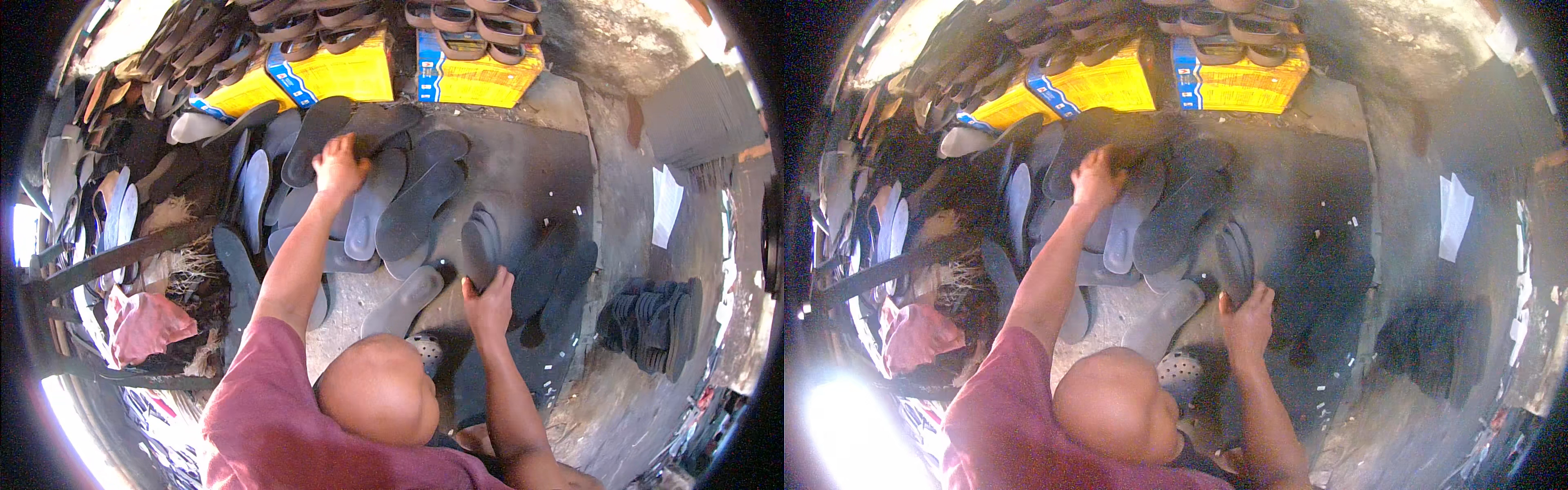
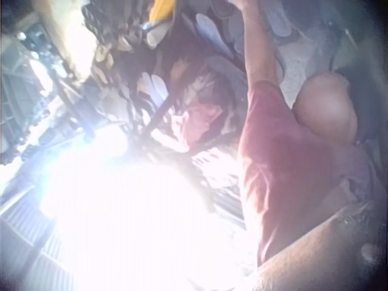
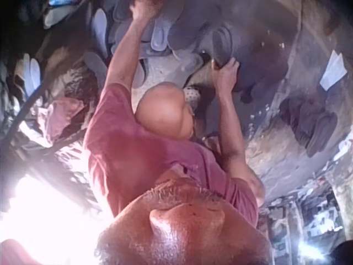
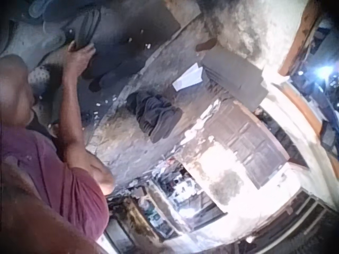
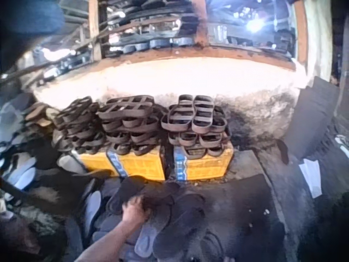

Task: The person sits on the floor and repeatedly picks up pairs of black shoe soles, aligns them, and stacks them into a pile. The person then stands, moves to a press machine, and places a pair of sandals on the machine's platform.

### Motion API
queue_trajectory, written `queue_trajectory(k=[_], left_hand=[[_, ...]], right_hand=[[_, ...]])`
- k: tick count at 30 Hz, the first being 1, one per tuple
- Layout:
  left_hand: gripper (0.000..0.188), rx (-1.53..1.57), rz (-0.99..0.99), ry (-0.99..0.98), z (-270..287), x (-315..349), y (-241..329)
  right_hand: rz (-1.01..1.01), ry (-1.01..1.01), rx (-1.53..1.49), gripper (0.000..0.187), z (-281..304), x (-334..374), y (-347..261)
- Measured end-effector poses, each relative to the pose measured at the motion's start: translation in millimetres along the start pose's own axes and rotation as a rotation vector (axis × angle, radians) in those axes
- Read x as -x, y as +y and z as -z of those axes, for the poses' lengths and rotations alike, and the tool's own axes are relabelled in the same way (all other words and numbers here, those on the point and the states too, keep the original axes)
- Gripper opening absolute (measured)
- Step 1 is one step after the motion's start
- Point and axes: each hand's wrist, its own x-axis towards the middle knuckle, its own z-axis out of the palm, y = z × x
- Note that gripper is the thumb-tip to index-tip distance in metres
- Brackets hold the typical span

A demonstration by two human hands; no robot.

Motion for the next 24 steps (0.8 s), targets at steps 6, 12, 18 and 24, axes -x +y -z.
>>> queue_trajectory(k=[6,12,18,24], left_hand=[[0.081,0.155,0.190,-0.080,-22,77,58],[0.093,0.153,0.194,0.242,-44,103,27],[0.036,1.280,0.244,0.004,20,129,64],[0.075,1.482,0.026,-0.791,-17,197,92]], right_hand=[[0.030,-0.033,0.284,0.057,-47,-1,25],[-0.129,-0.138,-0.149,0.083,-28,-9,31],[-0.132,-0.223,-1.010,0.091,40,-6,17],[-0.173,-0.288,-0.599,0.092,77,37,-16]])
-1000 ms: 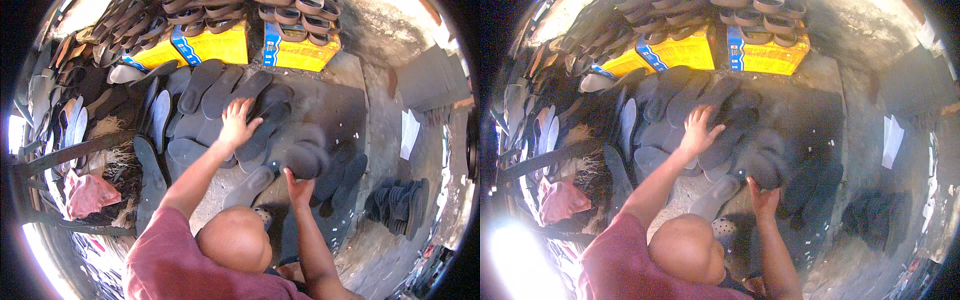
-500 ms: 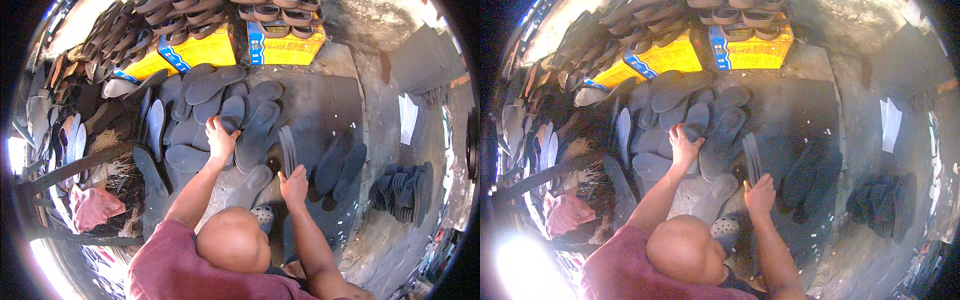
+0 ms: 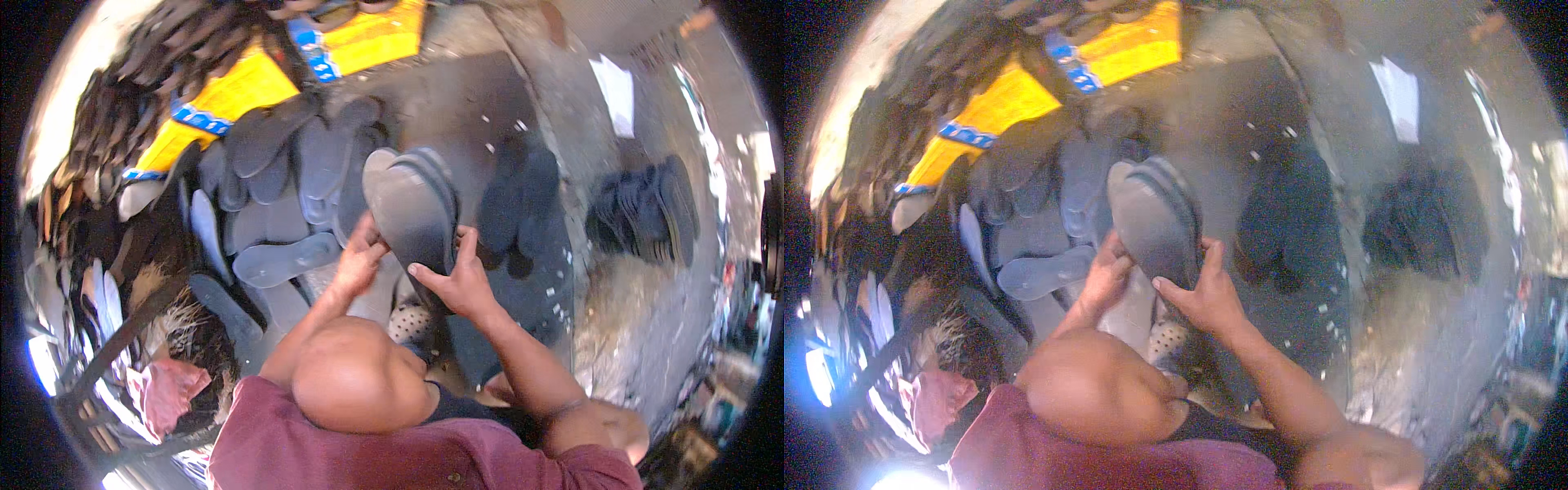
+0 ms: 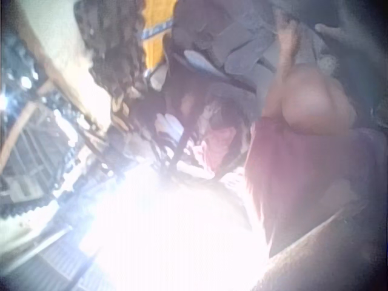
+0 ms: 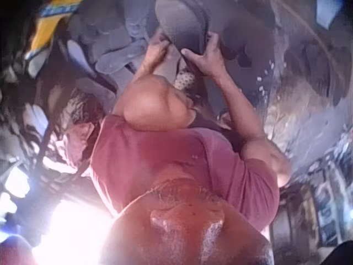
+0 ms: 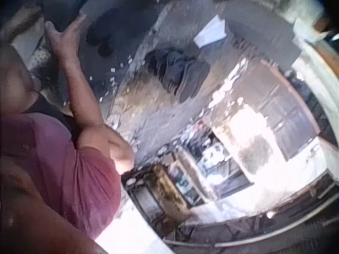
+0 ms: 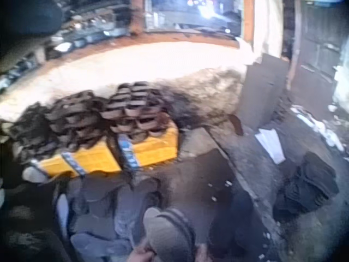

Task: The person sits on the floor and repeatedly picks up pairs of black shoe soles, aligns them, and stacks them into a pile. The person then stands, moves to a press machine, and places a pair of sandals on the machine's platform.

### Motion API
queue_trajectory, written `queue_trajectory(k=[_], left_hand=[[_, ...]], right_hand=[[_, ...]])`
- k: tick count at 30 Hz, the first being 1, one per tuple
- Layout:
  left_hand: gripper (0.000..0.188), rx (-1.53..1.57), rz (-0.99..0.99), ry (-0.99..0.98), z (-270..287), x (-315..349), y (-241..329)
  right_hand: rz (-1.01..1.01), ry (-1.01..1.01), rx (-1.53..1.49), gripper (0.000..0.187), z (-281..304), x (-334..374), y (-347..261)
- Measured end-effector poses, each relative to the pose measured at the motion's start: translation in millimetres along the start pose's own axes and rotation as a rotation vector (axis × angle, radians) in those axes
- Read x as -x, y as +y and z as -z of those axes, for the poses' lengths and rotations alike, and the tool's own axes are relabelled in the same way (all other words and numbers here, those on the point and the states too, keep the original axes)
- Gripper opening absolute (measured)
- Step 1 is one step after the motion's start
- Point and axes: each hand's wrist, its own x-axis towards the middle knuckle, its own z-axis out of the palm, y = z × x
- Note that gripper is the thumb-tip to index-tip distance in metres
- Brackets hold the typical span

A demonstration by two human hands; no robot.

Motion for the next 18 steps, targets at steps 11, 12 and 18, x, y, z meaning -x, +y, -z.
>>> queue_trajectory(k=[11,12,18], left_hand=[[0.082,-1.246,-0.745,-0.839,-79,-45,86],[0.079,-1.168,-0.717,-0.861,-86,-36,72],[0.061,-1.006,-0.565,-0.830,-77,-50,59]], right_hand=[[0.423,0.346,0.434,0.081,2,16,155],[0.462,0.347,0.357,0.083,3,18,153],[0.374,0.404,0.486,0.077,9,26,156]])
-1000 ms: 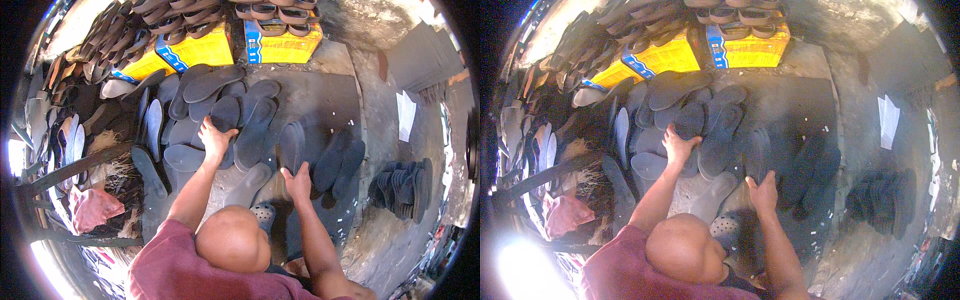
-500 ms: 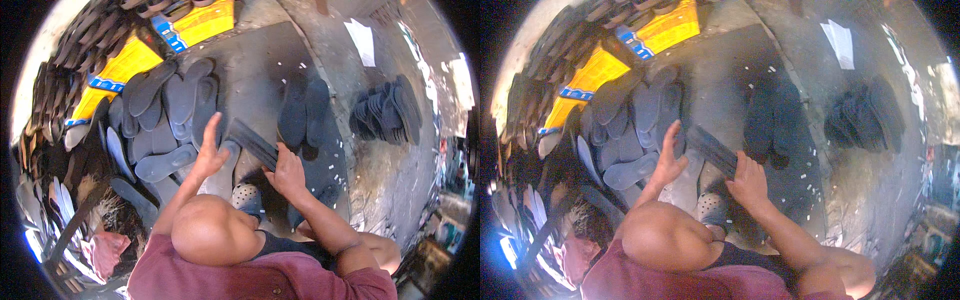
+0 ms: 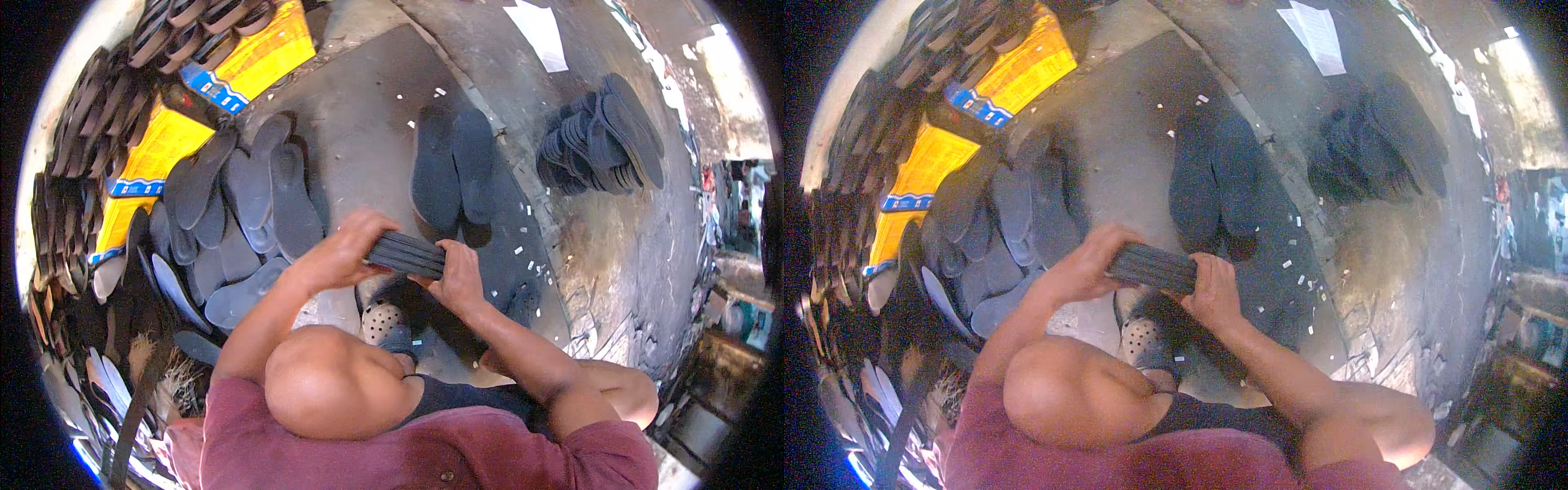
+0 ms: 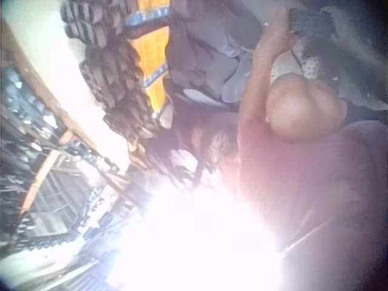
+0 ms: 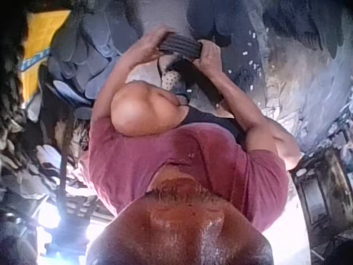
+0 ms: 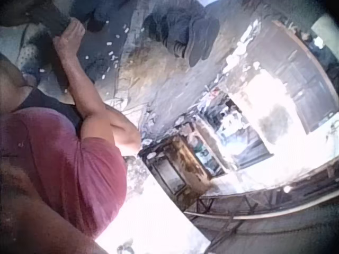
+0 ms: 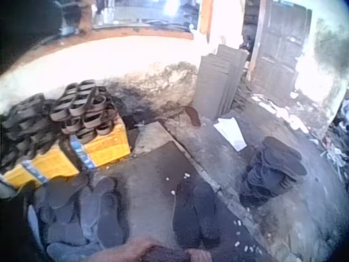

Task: The person sits on the floor and repeatedly picks up pairs of black shoe soles, aligns them, and stacks them into a pile. The person then stands, moves to a press machine, and places a pair of sandals on the machine's platform.

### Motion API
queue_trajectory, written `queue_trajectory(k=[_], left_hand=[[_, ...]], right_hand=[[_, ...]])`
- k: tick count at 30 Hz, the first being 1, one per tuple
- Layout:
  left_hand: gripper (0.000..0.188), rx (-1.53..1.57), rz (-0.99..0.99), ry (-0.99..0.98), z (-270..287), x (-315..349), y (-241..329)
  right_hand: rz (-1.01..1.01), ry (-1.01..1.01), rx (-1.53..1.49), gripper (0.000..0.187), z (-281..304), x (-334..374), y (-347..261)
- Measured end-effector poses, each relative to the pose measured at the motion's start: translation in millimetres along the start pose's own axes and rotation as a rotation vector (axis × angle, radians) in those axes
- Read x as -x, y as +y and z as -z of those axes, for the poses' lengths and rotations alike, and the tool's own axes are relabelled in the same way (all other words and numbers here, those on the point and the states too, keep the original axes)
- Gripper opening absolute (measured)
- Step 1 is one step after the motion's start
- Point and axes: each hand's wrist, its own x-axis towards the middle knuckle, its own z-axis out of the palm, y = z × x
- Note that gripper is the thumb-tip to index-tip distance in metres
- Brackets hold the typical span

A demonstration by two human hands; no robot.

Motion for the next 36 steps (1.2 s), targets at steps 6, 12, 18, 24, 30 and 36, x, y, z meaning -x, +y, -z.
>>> queue_trajectory(k=[6,12,18,24,30,36], left_hand=[[0.073,-0.344,0.167,-0.132,-49,21,-50],[0.079,0.087,0.572,-0.066,28,-52,-14],[0.098,0.617,0.711,0.364,33,-161,-62],[0.105,0.488,0.835,0.514,-13,-157,-138],[0.114,-0.352,0.817,0.748,-2,-69,-96],[0.087,-0.559,1.245,0.698,-12,71,-69]], right_hand=[[-0.047,-0.277,0.268,0.080,5,-12,13],[-0.098,-0.549,-0.099,0.080,151,-142,58],[-0.412,-0.240,-0.828,0.048,180,-227,144],[-0.678,-0.073,-0.804,0.060,72,-227,186],[-0.385,0.382,-0.418,0.044,123,-194,176],[-0.073,0.108,-0.516,0.026,89,-167,-30]])
